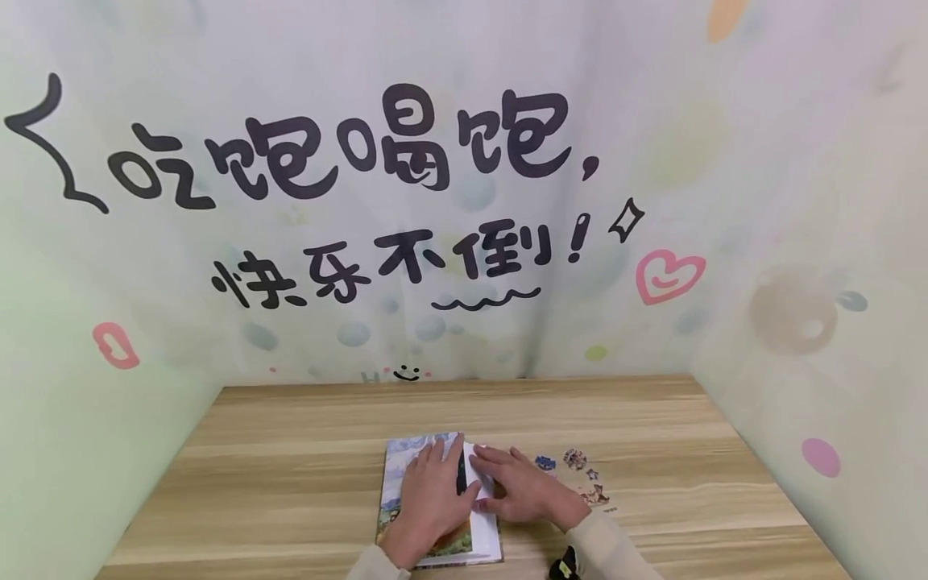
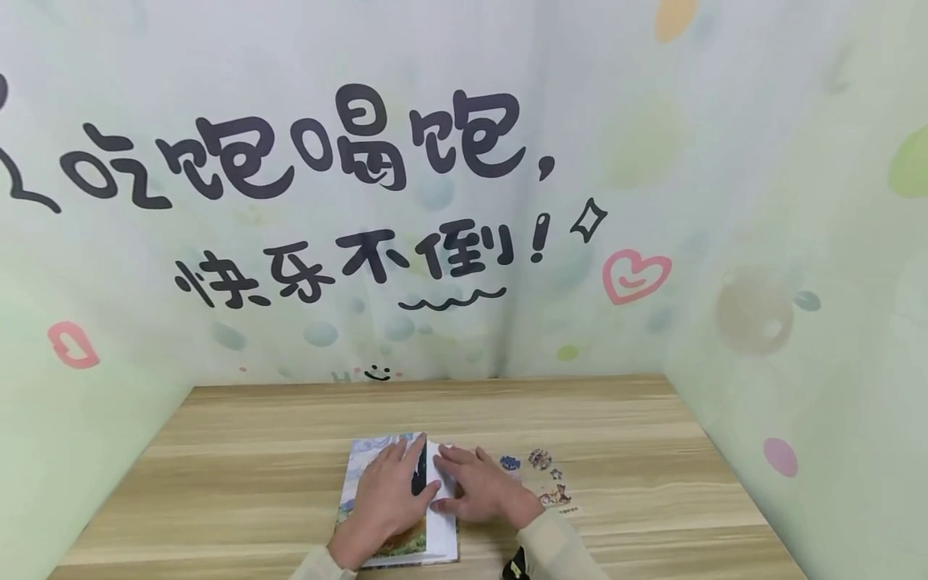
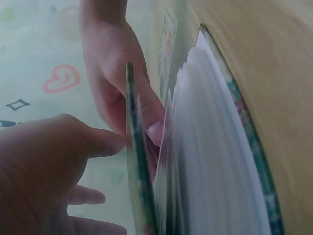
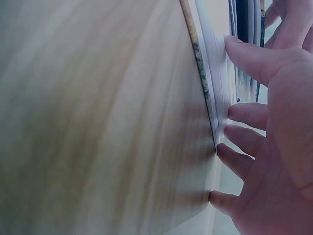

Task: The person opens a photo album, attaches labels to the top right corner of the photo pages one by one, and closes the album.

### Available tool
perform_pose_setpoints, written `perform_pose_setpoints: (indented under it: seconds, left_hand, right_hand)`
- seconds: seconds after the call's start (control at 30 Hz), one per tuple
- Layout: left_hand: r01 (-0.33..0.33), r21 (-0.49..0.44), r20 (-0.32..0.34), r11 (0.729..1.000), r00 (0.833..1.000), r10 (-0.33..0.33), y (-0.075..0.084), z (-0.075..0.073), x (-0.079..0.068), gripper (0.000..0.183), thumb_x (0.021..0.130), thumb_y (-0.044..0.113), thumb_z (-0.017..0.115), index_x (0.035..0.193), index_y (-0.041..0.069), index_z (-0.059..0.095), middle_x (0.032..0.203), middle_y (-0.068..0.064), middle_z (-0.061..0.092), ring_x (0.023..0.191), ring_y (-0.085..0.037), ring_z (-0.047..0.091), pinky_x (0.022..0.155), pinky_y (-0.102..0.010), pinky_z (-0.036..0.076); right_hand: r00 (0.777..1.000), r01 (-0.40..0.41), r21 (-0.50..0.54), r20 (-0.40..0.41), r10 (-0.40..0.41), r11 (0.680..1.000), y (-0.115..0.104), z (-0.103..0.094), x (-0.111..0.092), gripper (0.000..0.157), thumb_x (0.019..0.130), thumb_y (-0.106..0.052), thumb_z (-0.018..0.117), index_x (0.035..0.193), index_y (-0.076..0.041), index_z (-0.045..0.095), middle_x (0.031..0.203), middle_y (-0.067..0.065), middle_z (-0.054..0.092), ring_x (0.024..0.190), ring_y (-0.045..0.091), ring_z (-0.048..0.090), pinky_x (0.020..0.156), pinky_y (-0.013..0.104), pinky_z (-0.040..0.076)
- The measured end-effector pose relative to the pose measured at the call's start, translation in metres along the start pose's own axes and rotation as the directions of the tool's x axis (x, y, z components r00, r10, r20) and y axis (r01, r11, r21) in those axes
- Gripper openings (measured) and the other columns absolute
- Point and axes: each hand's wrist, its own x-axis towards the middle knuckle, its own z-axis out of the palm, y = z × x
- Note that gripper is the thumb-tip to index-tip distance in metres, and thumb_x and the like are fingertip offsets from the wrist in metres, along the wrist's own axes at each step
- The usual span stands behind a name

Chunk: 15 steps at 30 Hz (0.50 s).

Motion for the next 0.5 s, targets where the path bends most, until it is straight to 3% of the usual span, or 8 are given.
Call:
perform_pose_setpoints:
  seconds: [0.3, 0.5]
  left_hand:
    - [0.014, -0.027, 0.026, 1.000, 1.000, -0.013, 0.0033, 0.0018, 0.0024, 0.073, 0.086, 0.037, 0.073, 0.148, 0.011, 0.044, 0.143, -0.024, 0.050, 0.130, -0.044, 0.048, 0.103, -0.059, 0.042]
    - [0.003, -0.064, 0.004, 0.998, 1.000, -0.003, 0.0014, 0.0002, 0.0043, 0.069, 0.087, 0.031, 0.071, 0.147, 0.010, 0.045, 0.139, -0.025, 0.054, 0.128, -0.044, 0.050, 0.098, -0.059, 0.046]
  right_hand:
    - [1.000, -0.015, 0.010, -0.005, 0.016, 1.000, -0.0001, 0.0014, 0.0003, 0.071, 0.091, -0.047, 0.065, 0.148, -0.008, 0.046, 0.157, 0.012, 0.038, 0.144, 0.029, 0.036, 0.115, 0.062, 0.024]
    - [1.000, -0.024, 0.013, -0.007, 0.025, 1.000, -0.0004, 0.0014, 0.0017, 0.072, 0.091, -0.048, 0.066, 0.147, -0.008, 0.046, 0.157, 0.011, 0.038, 0.144, 0.029, 0.036, 0.115, 0.061, 0.024]
